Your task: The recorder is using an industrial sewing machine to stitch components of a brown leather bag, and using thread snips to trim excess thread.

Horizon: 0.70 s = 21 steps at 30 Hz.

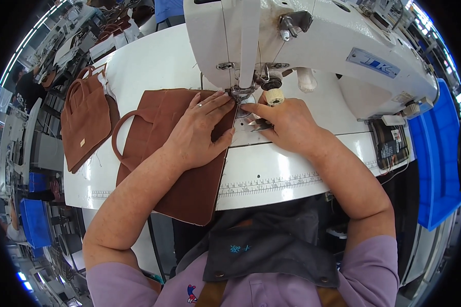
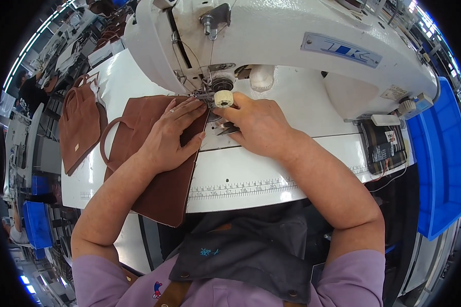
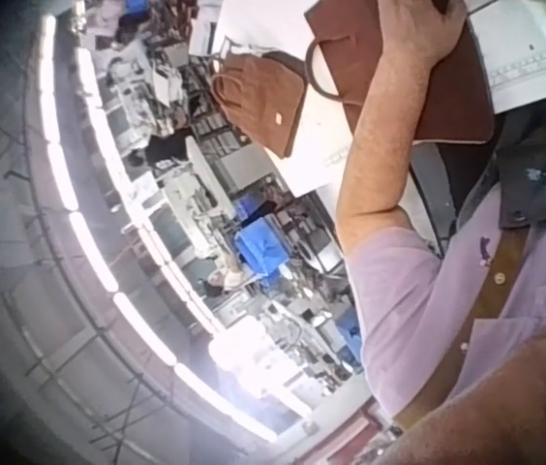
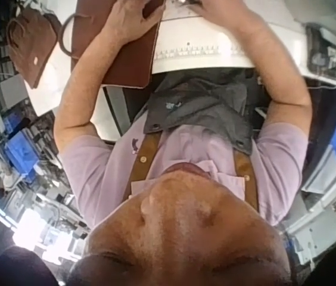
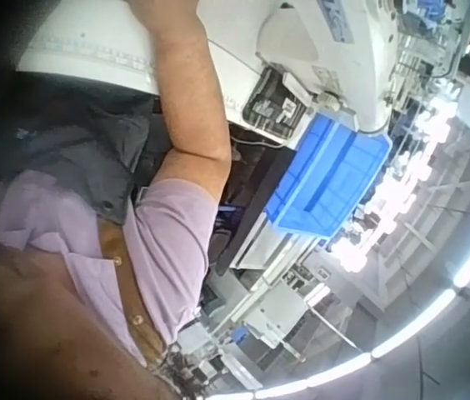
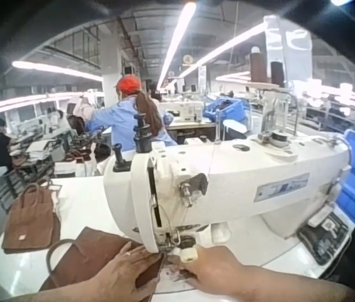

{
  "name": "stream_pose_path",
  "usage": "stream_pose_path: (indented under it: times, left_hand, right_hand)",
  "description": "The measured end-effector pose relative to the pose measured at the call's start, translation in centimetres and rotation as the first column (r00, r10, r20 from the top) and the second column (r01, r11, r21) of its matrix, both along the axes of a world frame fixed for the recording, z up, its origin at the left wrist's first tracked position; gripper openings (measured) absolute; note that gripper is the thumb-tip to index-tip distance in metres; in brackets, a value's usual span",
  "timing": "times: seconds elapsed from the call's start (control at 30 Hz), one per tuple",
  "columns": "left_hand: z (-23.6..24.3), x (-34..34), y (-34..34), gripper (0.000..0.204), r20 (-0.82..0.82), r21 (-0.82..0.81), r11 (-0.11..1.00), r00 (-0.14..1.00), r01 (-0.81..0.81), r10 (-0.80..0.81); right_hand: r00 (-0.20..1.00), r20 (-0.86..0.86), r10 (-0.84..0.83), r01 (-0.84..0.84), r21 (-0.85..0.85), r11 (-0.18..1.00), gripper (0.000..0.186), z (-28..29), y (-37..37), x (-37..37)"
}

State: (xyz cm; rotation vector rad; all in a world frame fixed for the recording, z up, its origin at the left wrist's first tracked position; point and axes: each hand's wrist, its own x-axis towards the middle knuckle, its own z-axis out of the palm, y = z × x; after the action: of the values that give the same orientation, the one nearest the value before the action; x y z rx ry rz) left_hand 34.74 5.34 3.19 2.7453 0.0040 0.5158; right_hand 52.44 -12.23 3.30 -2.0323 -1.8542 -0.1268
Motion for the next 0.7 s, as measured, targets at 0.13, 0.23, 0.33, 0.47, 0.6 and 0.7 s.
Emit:
stream_pose_path:
  times: [0.13, 0.23, 0.33, 0.47, 0.6, 0.7]
  left_hand:
    - [-0.2, 0.0, -0.8, 0.055, -0.005, 0.004, 0.998, 0.998, -0.064, 0.064]
    - [-0.7, 0.2, -1.8, 0.055, -0.006, 0.006, 0.99, 0.99, -0.139, 0.139]
    - [-1.0, 0.9, -2.4, 0.053, -0.005, 0.008, 0.982, 0.982, -0.19, 0.19]
    - [-1.4, 0.9, -2.9, 0.055, 0.01, 0.027, 0.972, 0.973, -0.232, 0.231]
    - [-1.8, 1.6, -3.5, 0.057, 0.004, 0.062, 0.958, 0.96, -0.279, 0.279]
    - [-1.7, 1.9, -3.6, 0.056, 0.016, 0.083, 0.96, 0.963, -0.268, 0.268]
  right_hand:
    - [1.0, -0.012, 0.003, -0.003, 0.011, 1.0, 0.041, -0.1, 0.1, 0.3]
    - [1.0, 0.0, -0.004, 0.004, -0.003, 1.0, 0.04, 0.0, 0.2, 0.5]
    - [1.0, 0.017, -0.002, 0.002, -0.002, 1.0, 0.039, 0.2, -0.1, 0.7]
    - [0.999, 0.042, 0.001, -0.005, 0.082, 0.997, 0.036, 0.4, -0.7, 1.4]
    - [0.993, 0.047, -0.106, 0.101, 0.096, 0.99, 0.026, 0.7, -1.6, 1.8]
    - [0.983, 0.01, -0.186, 0.184, 0.106, 0.977, 0.019, 1.0, -3.0, 1.5]
